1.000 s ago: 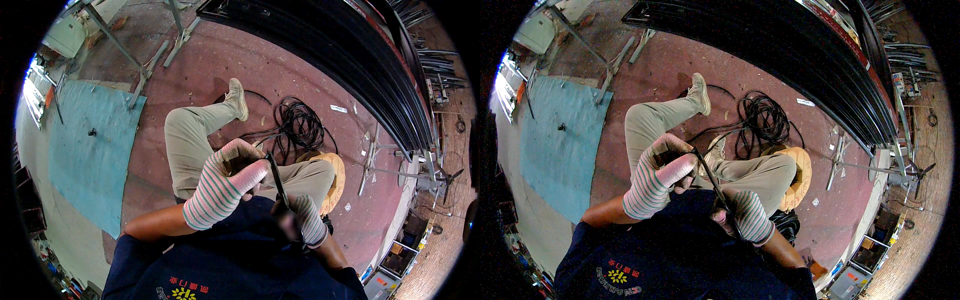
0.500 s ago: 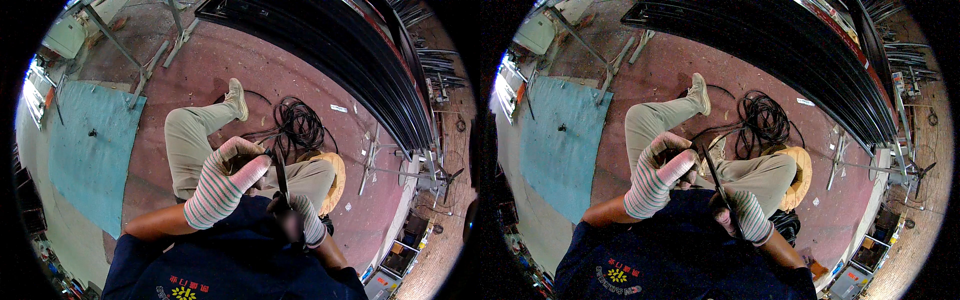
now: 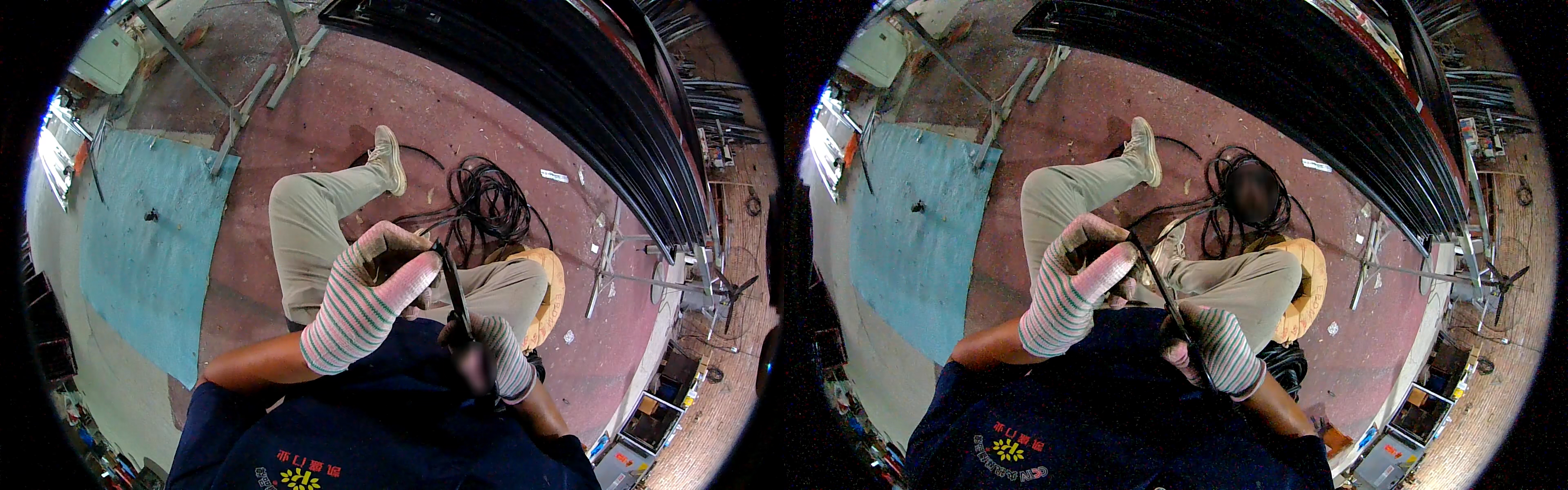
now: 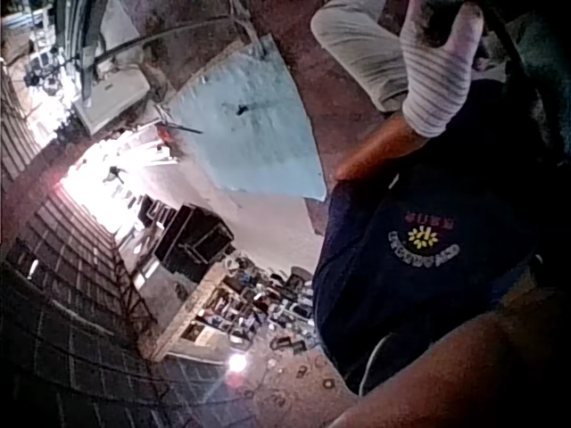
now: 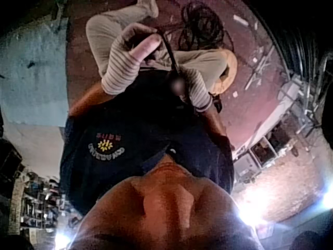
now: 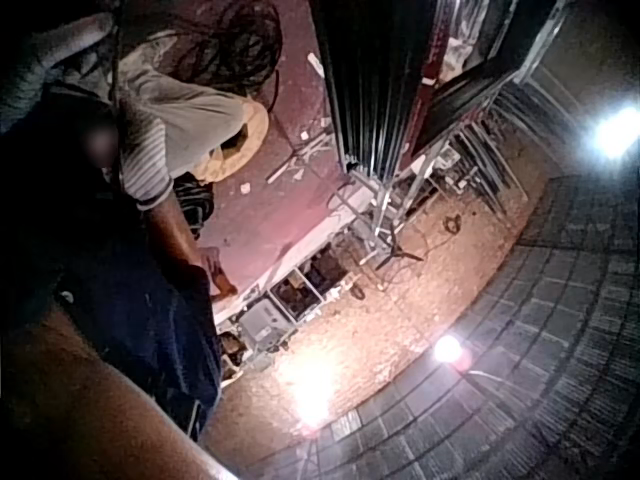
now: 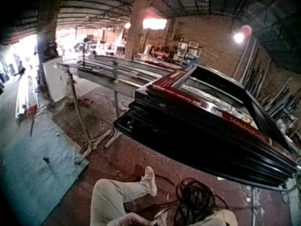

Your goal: The person installs a black rubber seal strip into the groove of a red-framed window. They use shears to cut the seal to length and press it into place along the frame edges.

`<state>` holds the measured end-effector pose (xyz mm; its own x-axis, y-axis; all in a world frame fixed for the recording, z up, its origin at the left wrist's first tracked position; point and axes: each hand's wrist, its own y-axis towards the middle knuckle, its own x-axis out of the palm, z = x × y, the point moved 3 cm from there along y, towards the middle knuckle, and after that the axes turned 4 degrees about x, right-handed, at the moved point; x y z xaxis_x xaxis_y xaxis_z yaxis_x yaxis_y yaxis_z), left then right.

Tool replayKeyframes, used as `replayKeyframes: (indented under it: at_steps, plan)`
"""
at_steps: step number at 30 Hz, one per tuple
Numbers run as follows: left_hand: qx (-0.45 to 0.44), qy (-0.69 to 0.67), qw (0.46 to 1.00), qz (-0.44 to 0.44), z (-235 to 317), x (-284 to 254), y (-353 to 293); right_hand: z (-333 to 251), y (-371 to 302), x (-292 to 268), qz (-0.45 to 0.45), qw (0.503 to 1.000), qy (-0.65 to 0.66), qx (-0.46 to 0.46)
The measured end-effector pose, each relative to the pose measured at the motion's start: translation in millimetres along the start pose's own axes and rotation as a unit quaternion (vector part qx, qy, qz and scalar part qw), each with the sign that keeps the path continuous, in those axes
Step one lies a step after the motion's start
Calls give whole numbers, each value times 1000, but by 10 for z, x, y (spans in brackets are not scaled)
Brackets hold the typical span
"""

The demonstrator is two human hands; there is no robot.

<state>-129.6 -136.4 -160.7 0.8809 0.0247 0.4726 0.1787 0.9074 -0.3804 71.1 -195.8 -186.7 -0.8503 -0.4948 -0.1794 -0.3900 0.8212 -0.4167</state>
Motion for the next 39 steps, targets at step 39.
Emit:
replayKeyframes:
  at_steps: [39]
  plan:
    - [-31,-25,999,-23,-84,-31,3,352,-178,22,-51,977,160,130]
